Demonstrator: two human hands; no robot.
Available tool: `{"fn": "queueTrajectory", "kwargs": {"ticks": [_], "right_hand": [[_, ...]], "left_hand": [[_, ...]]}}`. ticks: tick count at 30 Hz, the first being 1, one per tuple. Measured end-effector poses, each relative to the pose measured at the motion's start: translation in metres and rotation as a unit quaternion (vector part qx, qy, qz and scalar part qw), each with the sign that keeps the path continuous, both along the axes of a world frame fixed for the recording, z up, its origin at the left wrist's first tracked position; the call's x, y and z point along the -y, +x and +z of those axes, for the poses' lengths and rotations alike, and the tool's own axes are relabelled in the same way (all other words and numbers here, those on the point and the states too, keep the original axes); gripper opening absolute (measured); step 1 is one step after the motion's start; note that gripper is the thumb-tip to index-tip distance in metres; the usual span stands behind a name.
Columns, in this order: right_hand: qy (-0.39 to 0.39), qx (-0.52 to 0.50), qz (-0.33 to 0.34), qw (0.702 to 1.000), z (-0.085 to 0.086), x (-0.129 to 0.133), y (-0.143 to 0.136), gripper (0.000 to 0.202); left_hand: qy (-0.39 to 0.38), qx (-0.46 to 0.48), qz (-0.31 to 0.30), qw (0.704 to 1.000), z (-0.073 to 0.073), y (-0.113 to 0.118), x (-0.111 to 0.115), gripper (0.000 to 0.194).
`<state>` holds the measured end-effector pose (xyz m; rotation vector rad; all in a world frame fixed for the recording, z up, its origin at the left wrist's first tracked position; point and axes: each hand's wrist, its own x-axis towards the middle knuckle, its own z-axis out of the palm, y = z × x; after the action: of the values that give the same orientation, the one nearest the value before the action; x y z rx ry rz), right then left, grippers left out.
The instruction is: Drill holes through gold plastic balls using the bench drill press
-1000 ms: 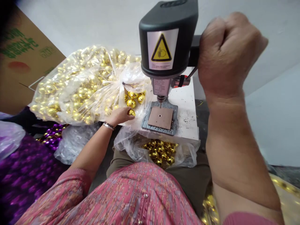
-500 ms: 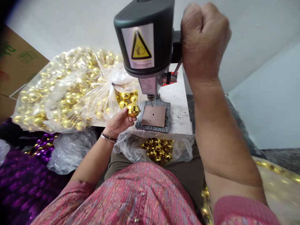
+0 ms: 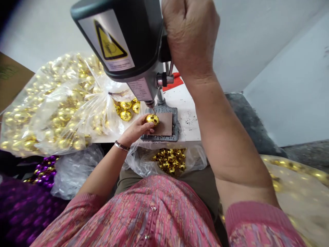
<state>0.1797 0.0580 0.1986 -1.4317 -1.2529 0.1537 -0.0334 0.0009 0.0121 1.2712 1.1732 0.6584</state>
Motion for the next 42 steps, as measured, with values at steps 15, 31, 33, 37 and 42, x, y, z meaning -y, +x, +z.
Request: {"fn": "queueTrajectory", "kwargs": {"ticks": [15,31,33,37,42], "right_hand": [[0.026,0.007,0.031,0.999,-0.009,-0.008,0.007,0.04],[0.12,0.09,0.029,0.988,-0.053,0.077,0.005,0.021],[0.114,0.096,0.025,0.989,-0.055,0.08,0.005,0.02],[0.084,0.101,0.022,0.991,-0.049,0.082,0.005,0.02],[0.041,0.134,0.041,0.989,-0.041,0.089,0.007,0.035]], "left_hand": [[0.155,-0.261,-0.053,0.951,0.009,0.018,-0.018,0.067],[0.185,-0.195,-0.047,0.962,-0.008,0.024,-0.021,0.047],[0.185,-0.196,-0.058,0.961,-0.008,0.025,-0.022,0.042],[0.179,-0.189,-0.064,0.963,-0.007,0.025,-0.022,0.035],[0.176,-0.177,-0.066,0.966,-0.008,0.026,-0.022,0.031]]}}
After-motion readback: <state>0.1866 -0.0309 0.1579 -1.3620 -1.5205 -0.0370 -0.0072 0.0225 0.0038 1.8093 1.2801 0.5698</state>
